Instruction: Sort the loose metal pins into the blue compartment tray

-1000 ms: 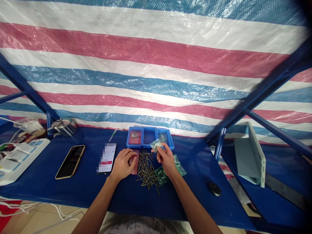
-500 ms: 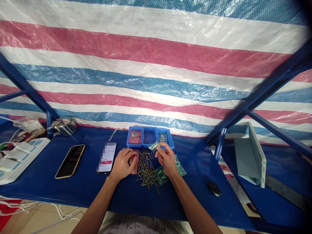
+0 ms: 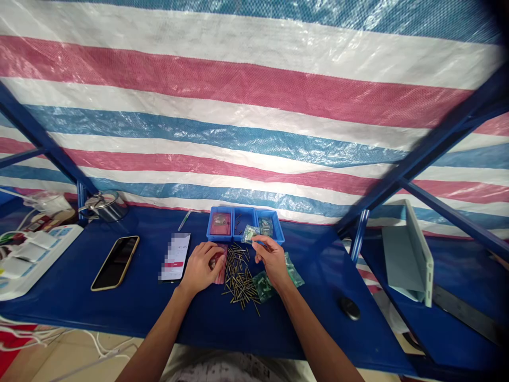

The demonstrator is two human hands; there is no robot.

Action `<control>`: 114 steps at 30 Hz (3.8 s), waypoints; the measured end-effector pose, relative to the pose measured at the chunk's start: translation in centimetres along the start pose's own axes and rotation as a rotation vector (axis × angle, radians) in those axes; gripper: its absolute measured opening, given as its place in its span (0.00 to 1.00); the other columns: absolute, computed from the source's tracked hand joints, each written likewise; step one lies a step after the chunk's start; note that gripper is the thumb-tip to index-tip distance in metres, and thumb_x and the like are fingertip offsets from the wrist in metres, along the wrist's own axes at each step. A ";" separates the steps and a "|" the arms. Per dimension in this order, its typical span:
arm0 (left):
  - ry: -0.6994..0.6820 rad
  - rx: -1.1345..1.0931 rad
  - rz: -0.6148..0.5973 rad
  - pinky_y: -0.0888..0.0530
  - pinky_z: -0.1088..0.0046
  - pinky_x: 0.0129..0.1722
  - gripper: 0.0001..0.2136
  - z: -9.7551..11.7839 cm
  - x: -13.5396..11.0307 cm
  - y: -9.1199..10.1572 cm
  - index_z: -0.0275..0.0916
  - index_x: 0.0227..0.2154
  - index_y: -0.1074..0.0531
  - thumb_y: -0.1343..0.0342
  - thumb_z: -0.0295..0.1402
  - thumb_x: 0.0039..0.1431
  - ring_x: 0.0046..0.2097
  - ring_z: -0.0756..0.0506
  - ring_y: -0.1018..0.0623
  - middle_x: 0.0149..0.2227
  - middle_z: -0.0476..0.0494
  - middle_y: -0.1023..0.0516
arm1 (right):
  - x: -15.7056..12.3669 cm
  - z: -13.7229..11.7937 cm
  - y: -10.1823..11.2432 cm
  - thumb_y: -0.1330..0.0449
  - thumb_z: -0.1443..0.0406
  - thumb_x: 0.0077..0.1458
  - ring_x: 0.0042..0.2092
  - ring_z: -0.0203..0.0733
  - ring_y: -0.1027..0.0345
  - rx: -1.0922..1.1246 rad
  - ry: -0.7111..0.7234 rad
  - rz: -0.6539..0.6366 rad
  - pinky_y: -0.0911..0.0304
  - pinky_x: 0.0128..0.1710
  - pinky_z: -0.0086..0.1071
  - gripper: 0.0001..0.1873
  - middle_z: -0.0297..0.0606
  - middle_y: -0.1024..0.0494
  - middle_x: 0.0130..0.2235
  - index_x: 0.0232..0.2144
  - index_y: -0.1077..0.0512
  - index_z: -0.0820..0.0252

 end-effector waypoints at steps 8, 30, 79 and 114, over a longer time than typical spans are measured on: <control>-0.002 -0.001 -0.003 0.26 0.56 0.50 0.08 -0.2 -0.1 -0.2 0.44 0.45 0.23 0.46 0.35 0.71 0.48 0.39 0.23 0.46 0.41 0.21 | -0.3 -1.2 -1.0 0.29 0.56 0.55 0.52 0.55 0.24 -0.062 0.068 -0.073 0.23 0.33 0.37 0.22 0.41 0.21 0.55 0.52 0.20 0.48; 0.009 -0.009 -0.019 0.26 0.57 0.49 0.08 -0.2 -0.1 -0.2 0.44 0.45 0.23 0.45 0.39 0.72 0.47 0.39 0.23 0.46 0.41 0.21 | -0.1 -0.9 -0.7 0.29 0.56 0.56 0.41 0.44 0.27 -0.114 0.116 -0.030 0.28 0.45 0.38 0.24 0.36 0.23 0.41 0.54 0.24 0.50; 0.003 -0.003 -0.018 0.26 0.57 0.48 0.10 -0.3 -0.1 -0.2 0.44 0.45 0.23 0.44 0.42 0.71 0.46 0.39 0.23 0.45 0.41 0.21 | 0.4 1.1 0.0 0.25 0.56 0.50 0.24 0.31 0.41 0.119 -0.109 -0.038 0.53 0.19 0.26 0.18 0.33 0.23 0.32 0.40 0.22 0.56; 0.011 -0.001 -0.008 0.26 0.57 0.48 0.09 -0.2 0.0 0.0 0.44 0.45 0.23 0.46 0.40 0.73 0.46 0.39 0.23 0.45 0.42 0.22 | -1.0 -1.7 0.0 0.41 0.52 0.67 0.42 0.48 0.19 -0.358 0.238 0.076 0.26 0.28 0.32 0.17 0.45 0.18 0.49 0.49 0.22 0.55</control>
Point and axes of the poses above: each hand's wrist, its own x-axis towards the middle knuckle, its own y-axis out of the back of the hand, z = x × y, the point moved 9 cm from there along x, towards the middle knuckle
